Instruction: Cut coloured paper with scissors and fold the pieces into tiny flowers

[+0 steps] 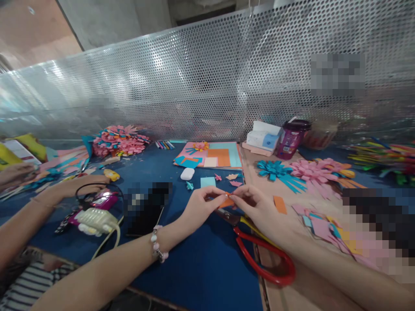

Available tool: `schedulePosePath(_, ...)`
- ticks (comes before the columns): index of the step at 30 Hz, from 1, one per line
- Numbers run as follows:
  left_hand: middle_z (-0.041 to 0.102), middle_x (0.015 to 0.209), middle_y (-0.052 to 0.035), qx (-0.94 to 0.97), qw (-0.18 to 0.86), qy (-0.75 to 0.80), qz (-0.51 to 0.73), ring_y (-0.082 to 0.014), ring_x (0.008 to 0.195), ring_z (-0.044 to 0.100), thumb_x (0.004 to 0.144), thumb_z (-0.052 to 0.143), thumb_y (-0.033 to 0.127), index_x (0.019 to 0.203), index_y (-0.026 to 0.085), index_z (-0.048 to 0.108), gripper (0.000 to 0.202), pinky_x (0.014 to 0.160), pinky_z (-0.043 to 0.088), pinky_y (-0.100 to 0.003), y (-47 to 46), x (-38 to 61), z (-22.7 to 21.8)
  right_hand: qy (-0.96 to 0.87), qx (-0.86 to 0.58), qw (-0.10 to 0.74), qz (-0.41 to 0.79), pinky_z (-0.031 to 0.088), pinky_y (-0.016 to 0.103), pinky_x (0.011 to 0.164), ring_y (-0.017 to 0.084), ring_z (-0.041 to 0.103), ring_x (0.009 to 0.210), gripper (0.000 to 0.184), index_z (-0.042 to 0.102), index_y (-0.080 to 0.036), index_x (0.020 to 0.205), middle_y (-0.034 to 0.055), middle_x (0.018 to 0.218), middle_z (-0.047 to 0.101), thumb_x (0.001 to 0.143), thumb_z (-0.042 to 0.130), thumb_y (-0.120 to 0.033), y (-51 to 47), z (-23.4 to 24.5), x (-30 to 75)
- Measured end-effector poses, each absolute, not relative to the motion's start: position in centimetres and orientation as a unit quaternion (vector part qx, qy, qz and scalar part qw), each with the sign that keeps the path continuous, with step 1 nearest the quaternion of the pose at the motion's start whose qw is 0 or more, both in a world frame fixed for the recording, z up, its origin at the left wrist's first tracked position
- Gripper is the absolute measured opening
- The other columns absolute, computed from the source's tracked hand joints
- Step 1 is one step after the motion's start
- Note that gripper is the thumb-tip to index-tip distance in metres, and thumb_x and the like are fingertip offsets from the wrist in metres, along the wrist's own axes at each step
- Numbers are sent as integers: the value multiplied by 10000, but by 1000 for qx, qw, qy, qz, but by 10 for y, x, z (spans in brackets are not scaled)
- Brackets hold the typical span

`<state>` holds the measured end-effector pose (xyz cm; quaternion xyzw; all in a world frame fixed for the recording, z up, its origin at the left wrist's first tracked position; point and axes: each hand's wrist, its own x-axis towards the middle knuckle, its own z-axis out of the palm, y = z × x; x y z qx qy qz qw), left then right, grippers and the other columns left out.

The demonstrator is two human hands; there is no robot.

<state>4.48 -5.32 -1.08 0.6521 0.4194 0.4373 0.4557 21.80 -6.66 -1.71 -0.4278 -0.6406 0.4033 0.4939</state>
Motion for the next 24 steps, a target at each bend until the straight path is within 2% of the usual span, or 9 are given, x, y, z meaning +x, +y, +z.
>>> schedulePosePath(24, 666, 810, -55, 644, 470, 422, 432, -151, 739, 600, 748, 623, 320, 822, 140, 673, 201, 652, 488, -236, -56, 46, -6, -661, -435, 479, 381, 457, 257, 613, 127, 579, 672, 159, 564, -206, 839, -12, 734, 601, 830, 573, -365, -68, -18, 219)
